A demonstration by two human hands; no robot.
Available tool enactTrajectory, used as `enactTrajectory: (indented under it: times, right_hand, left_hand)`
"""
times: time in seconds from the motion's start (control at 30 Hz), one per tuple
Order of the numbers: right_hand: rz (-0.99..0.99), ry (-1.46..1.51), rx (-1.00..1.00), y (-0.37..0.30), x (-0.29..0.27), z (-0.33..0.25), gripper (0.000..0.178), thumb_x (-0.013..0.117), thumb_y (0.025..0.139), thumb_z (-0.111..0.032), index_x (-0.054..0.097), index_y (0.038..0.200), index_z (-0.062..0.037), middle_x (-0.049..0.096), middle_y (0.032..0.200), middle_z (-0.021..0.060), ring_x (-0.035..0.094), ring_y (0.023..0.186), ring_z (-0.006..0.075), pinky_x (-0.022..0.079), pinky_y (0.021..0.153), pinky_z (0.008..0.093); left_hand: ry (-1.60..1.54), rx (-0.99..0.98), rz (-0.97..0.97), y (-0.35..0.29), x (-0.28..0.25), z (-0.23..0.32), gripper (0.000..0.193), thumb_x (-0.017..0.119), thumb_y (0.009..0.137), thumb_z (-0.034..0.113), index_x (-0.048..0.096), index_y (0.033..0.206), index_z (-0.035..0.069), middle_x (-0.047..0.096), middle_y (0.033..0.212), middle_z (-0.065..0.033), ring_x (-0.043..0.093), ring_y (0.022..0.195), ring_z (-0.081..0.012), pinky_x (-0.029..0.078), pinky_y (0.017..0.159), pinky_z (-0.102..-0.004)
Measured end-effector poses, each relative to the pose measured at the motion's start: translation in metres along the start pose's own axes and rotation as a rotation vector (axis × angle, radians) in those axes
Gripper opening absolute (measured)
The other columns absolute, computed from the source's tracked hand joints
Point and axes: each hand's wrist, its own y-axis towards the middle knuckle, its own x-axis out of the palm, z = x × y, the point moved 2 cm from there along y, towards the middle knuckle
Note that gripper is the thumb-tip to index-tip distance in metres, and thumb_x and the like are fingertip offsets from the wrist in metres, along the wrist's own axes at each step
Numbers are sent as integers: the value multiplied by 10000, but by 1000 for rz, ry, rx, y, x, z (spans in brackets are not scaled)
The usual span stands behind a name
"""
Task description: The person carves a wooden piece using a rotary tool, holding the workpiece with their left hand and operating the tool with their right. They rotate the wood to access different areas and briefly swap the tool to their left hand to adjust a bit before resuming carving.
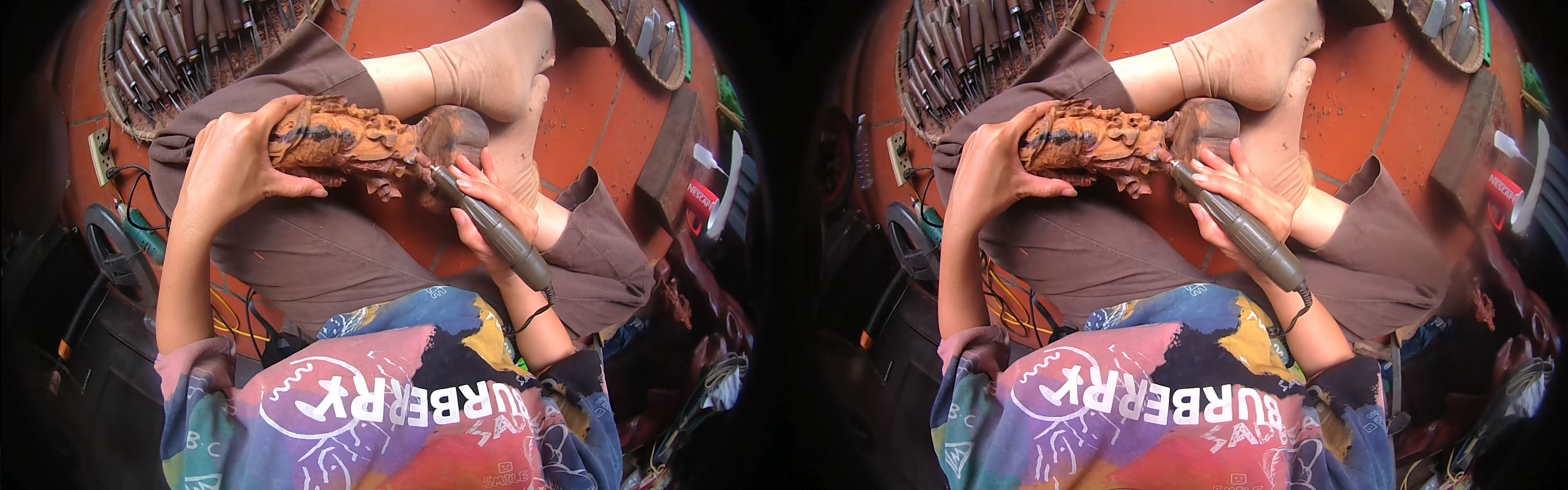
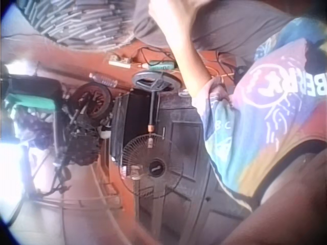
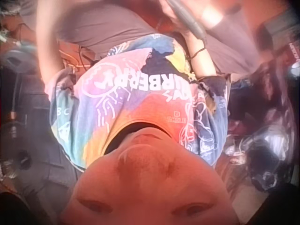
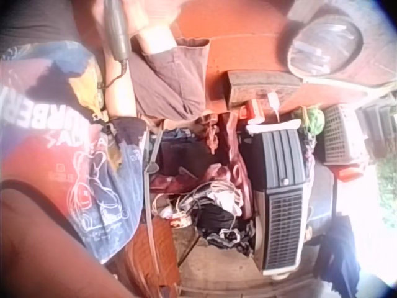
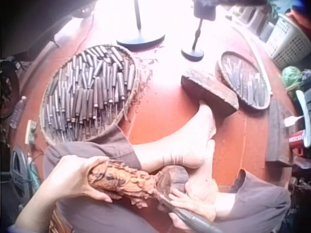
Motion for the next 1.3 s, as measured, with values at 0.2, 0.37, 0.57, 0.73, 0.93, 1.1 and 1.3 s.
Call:
enactTrajectory:
  times: [0.2, 0.37, 0.57, 0.73, 0.93, 1.1, 1.3]
  right_hand:
    - [-8, -43, 67, 3, 1, -6, 319, 724, 738, -1, 658, 1050, -9, 716, 1024, 135, 645, 1101, 297, 357, 1090, 499]
    - [40, -91, 36, 2, 8, -9, 329, 733, 723, 6, 669, 1045, -13, 718, 1013, 130, 649, 1095, 290, 371, 1080, 495]
    - [98, -254, -65, 3, 19, -17, 366, 756, 696, -1, 676, 1052, -27, 719, 995, 137, 656, 1079, 305, 386, 1063, 516]
    - [150, -374, -64, 7, 30, -28, 354, 760, 693, -24, 687, 1040, -39, 713, 1002, 137, 664, 1056, 311, 459, 1004, 496]
    - [178, -429, -43, 12, 37, -33, 321, 760, 695, -26, 686, 1008, -28, 709, 980, 150, 674, 1029, 313, 495, 967, 470]
    - [175, -430, -27, 13, 36, -33, 322, 763, 693, -23, 686, 1006, -25, 708, 976, 152, 677, 1021, 309, 503, 955, 471]
    - [175, -441, -20, 15, 38, -33, 318, 756, 706, -26, 684, 1016, -24, 711, 986, 131, 677, 1027, 291, 503, 956, 465]
  left_hand:
    - [-7, -15, -14, 0, 2, -1, 904, 897, 473, 433, 582, 1237, 65, 695, 964, -183, 663, 910, -366, 501, 821, -409]
    - [-2, -23, -12, -1, 1, 1, 898, 896, 480, 428, 581, 1242, 72, 696, 961, -183, 662, 920, -365, 502, 821, -407]
    - [1, -43, -30, -1, 0, 2, 900, 895, 480, 430, 580, 1246, 78, 696, 954, -183, 661, 923, -364, 500, 824, -408]
    - [-16, -37, -21, -2, 1, 2, 905, 895, 476, 432, 581, 1244, 70, 696, 947, -184, 662, 920, -363, 499, 822, -409]
    - [-16, -41, -9, -3, 2, 2, 911, 894, 473, 441, 582, 1244, 68, 693, 952, -191, 656, 922, -371, 492, 831, -414]
    - [-32, -45, -11, -3, 1, 3, 916, 889, 473, 451, 580, 1246, 68, 691, 944, -196, 652, 914, -378, 489, 830, -419]
    - [-41, -18, 14, -4, 3, -1, 907, 888, 475, 450, 582, 1239, 68, 689, 935, -197, 655, 900, -375, 494, 812, -419]
